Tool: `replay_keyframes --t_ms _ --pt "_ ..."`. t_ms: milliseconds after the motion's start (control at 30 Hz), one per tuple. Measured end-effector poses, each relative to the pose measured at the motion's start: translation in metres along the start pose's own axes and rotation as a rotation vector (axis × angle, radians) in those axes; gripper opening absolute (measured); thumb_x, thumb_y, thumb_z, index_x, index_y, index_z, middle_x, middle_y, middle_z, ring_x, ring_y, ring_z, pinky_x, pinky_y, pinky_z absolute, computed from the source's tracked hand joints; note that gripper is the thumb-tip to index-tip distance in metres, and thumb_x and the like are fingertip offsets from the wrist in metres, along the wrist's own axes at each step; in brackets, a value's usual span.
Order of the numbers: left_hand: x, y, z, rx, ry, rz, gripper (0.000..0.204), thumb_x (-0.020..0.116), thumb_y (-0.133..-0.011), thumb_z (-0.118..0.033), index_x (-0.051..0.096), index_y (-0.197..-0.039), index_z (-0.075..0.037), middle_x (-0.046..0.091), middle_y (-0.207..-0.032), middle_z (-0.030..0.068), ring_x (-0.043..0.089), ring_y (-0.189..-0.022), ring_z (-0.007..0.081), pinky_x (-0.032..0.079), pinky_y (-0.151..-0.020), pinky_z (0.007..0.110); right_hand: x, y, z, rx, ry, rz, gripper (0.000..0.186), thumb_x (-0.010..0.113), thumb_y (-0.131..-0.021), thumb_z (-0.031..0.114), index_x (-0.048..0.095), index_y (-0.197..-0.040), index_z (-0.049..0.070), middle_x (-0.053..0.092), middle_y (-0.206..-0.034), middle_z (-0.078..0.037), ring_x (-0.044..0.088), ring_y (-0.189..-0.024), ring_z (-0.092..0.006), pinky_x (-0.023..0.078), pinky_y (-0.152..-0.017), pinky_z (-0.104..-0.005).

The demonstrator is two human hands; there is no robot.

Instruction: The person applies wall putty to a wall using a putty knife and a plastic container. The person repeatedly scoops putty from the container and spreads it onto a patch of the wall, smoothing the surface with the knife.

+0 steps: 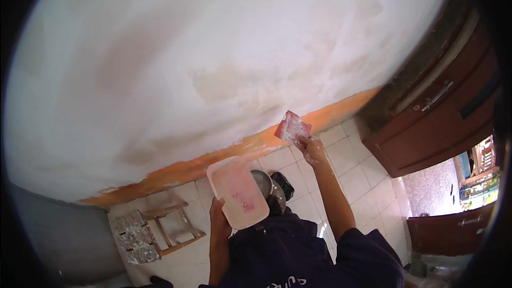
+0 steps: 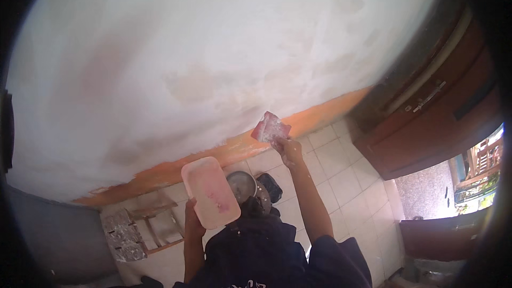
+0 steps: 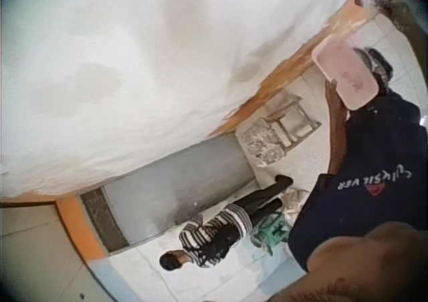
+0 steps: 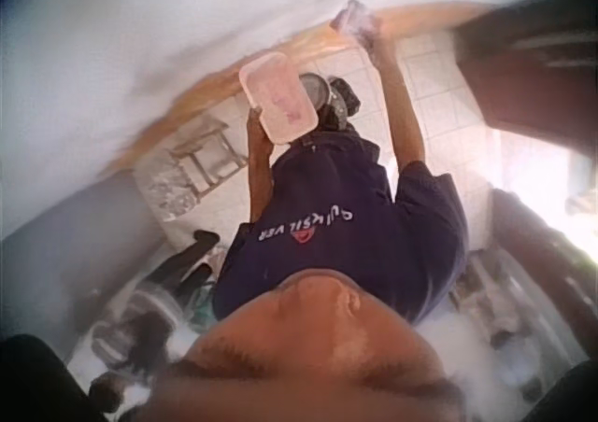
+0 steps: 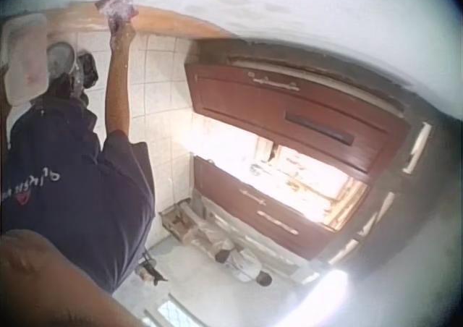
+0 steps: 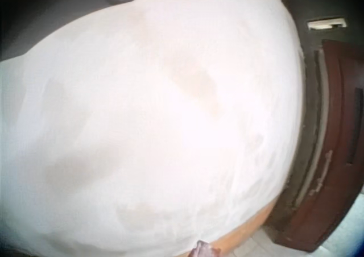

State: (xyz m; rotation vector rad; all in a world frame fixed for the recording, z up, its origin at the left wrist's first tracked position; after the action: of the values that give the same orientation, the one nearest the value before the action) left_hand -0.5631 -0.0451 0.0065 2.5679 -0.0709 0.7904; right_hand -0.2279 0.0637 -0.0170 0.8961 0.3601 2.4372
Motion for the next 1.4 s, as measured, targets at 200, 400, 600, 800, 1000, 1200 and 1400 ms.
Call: replay_keyframes --t_ms 200,400,600,800,1000,1200,1400 --pt "0.003 0.013 -0.004 0.036 0.064 -0.048 0.051 0.046 -0.086 -0.033 0.041 -0.124 0.0 0.055 -0.108 0.0144 0.059 -0.096 0.027 0.052 -0.081 0.04 -0.018 -0.132 -0.033 -0.214 -0.069 -0.211 0.009 0.056 -0.076 -0.005 0.055 -0.068 -0.002 0.057 -0.07 -0.008 0.056 -0.06 -0.0164 0.056 -0.064 -0.0302" --pt "-0.013 0.037 -0.005 0.052 0.095 -0.209 0.059 0.051 -0.083 -0.042 0.041 -0.126 -0.002 0.056 -0.109 0.0129 0.059 -0.097 0.0277 0.051 -0.082 0.041 0.097 -0.085 0.095 -0.369 -0.079 -0.032 0.006 0.06 -0.073 -0.006 0.057 -0.068 -0.006 0.061 -0.071 -0.013 0.061 -0.066 -0.0209 0.056 -0.067 -0.032" --pt "-0.01 0.051 -0.005 0.049 0.163 -0.254 0.057 0.05 -0.084 -0.043 0.043 -0.125 -0.004 0.056 -0.111 0.0114 0.058 -0.099 0.027 0.05 -0.084 0.041 0.057 -0.009 0.115 -0.596 0.129 -0.159 0.004 0.055 -0.073 -0.005 0.056 -0.069 -0.006 0.058 -0.067 -0.009 0.057 -0.058 -0.0155 0.05 -0.054 -0.0275" --pt "-0.033 0.054 -0.001 0.064 0.13 -0.303 0.06 0.049 -0.085 -0.043 0.04 -0.127 -0.002 0.056 -0.113 0.0142 0.058 -0.099 0.0287 0.05 -0.084 0.042 0.006 -0.108 0.012 -0.268 0.393 -0.414 0.014 0.056 -0.07 0.0 0.053 -0.056 -0.001 0.051 -0.055 -0.005 0.049 -0.049 -0.0137 0.039 -0.042 -0.0266" --pt "-0.03 0.068 -0.013 0.096 0.117 -0.375 0.058 0.048 -0.086 -0.044 0.04 -0.127 -0.004 0.055 -0.111 0.0132 0.058 -0.098 0.0288 0.051 -0.083 0.044 0.117 -0.083 0.097 -0.431 0.04 -0.081 0.008 0.057 -0.075 -0.004 0.054 -0.069 -0.008 0.059 -0.073 -0.012 0.06 -0.064 -0.0178 0.056 -0.061 -0.0306" --pt "-0.028 0.063 -0.005 0.1 0.173 -0.338 0.061 0.05 -0.086 -0.047 0.039 -0.128 -0.005 0.053 -0.114 0.0132 0.056 -0.101 0.0285 0.05 -0.083 0.045 0.02 -0.058 0.055 -0.389 0.038 -0.106 0.005 0.05 -0.076 -0.006 0.055 -0.078 -0.008 0.059 -0.074 -0.012 0.059 -0.062 -0.0188 0.054 -0.058 -0.0295" --pt "-0.029 0.057 -0.008 0.077 0.125 -0.294 0.061 0.049 -0.086 -0.047 0.037 -0.129 -0.005 0.051 -0.116 0.0136 0.055 -0.103 0.0285 0.05 -0.084 0.044 0.0 -0.149 0.008 -0.453 0.273 -0.226 0.012 0.055 -0.077 0.002 0.055 -0.071 -0.008 0.056 -0.066 -0.01 0.058 -0.059 -0.0171 0.05 -0.051 -0.0269"
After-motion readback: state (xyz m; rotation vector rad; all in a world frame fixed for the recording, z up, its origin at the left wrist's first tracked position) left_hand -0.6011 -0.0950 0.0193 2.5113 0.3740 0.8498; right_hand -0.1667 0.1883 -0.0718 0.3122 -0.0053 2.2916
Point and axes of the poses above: each hand's wrist, its own y-axis away from the middle knuckle, its own x-axis out of the palm, z = x × y, the point moved 2 cm from there along -y, towards the middle knuckle
